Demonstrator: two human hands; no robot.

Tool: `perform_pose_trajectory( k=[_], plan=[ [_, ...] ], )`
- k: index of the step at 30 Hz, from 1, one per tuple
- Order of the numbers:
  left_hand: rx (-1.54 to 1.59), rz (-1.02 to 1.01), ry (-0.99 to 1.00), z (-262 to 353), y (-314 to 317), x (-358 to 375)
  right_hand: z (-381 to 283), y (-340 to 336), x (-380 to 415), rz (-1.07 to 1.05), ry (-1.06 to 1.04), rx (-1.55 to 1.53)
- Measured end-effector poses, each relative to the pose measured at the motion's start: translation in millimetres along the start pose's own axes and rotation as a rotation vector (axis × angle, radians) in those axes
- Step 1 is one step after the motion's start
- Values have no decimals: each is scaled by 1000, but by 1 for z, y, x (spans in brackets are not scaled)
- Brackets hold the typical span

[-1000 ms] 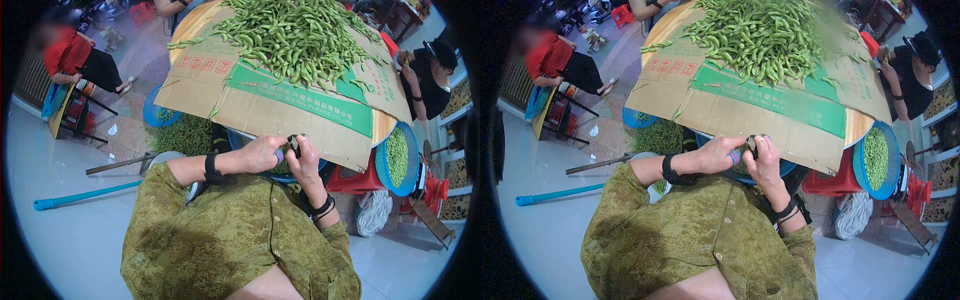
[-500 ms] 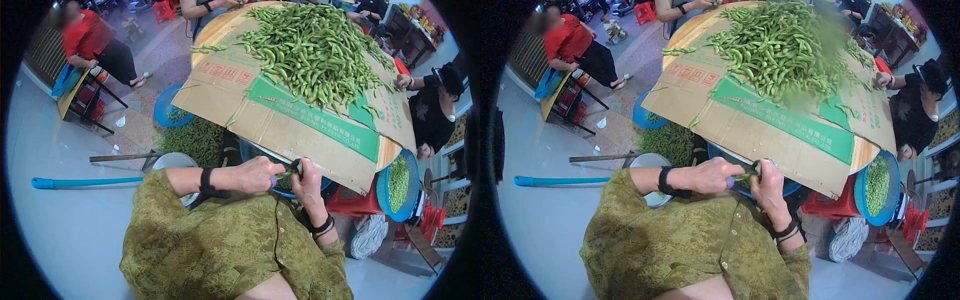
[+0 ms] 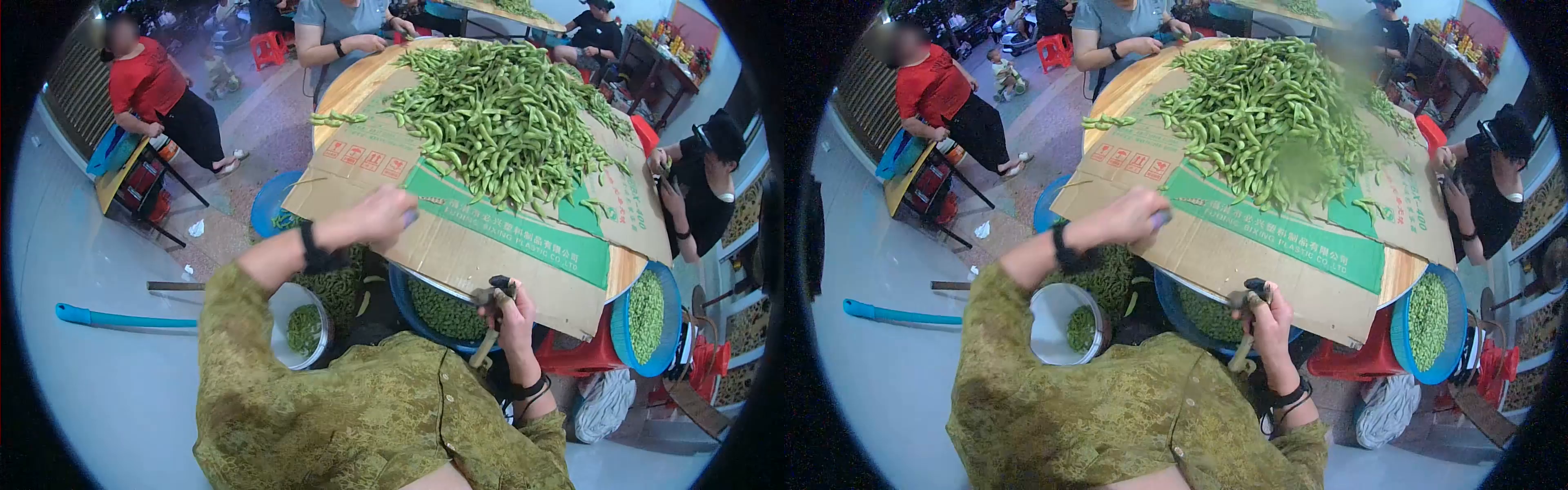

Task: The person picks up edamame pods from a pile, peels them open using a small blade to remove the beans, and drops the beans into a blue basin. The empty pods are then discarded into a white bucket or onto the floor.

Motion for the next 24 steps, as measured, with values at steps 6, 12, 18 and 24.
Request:
perform_pose_trajectory(
  k=[6,12,18,24],
  plan=[
    [-221,144,-510,-58,31,-109,22,-2,7,65,307,-331],
    [-128,140,-584,-73,66,-123,27,8,20,23,345,-390],
    [-50,266,-139,-15,55,-79,24,13,20,14,251,-349],
    [664,-48,-321,57,66,-18,2,11,0,53,103,-349]
  ],
)
Point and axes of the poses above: each hand's wrist, its own x-axis away from the middle knuckle, its own y-axis out of the palm, z = x × y, the point moved 7 cm from there along -x, towards the middle knuckle, and after that the axes turned 13 degrees about z, right-handed, at the moved point
